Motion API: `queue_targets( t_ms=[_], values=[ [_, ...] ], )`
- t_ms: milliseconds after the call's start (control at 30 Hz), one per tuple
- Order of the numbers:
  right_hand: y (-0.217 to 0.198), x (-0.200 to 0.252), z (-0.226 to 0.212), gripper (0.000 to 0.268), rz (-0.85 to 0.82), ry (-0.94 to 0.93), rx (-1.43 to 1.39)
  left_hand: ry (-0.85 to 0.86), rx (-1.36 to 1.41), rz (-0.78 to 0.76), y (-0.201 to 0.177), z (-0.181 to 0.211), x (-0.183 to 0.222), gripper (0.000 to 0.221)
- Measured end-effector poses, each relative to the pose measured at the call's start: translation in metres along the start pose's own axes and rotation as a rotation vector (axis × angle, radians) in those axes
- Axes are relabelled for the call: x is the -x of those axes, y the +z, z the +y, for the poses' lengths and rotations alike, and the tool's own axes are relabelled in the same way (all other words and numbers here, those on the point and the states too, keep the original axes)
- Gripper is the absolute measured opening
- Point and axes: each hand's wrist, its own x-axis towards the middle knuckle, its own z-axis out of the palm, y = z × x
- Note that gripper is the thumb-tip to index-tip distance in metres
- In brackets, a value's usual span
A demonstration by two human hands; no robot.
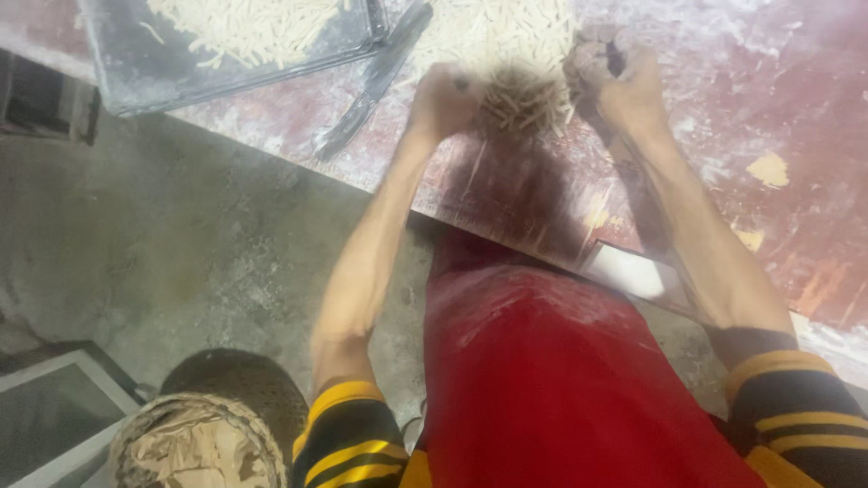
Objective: The person cuts dough into thin strips using a large knife and then gathers the strips by hand into piles on a tray.
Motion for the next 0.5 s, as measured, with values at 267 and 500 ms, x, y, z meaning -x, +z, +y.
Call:
queue_targets(
  t_ms=[267, 500],
  values=[
    [0.023, -0.004, -0.003, 0.011, -0.3, -0.221, -0.249, 0.444, 0.419, 0.181, -0.028, 0.048, -0.001, 0.023],
    [0.005, -0.031, -0.015, 0.045, -0.077, 0.104, -0.153, 0.173, 0.48, 0.365, -0.054, 0.039, 0.012, 0.019]
  ],
)
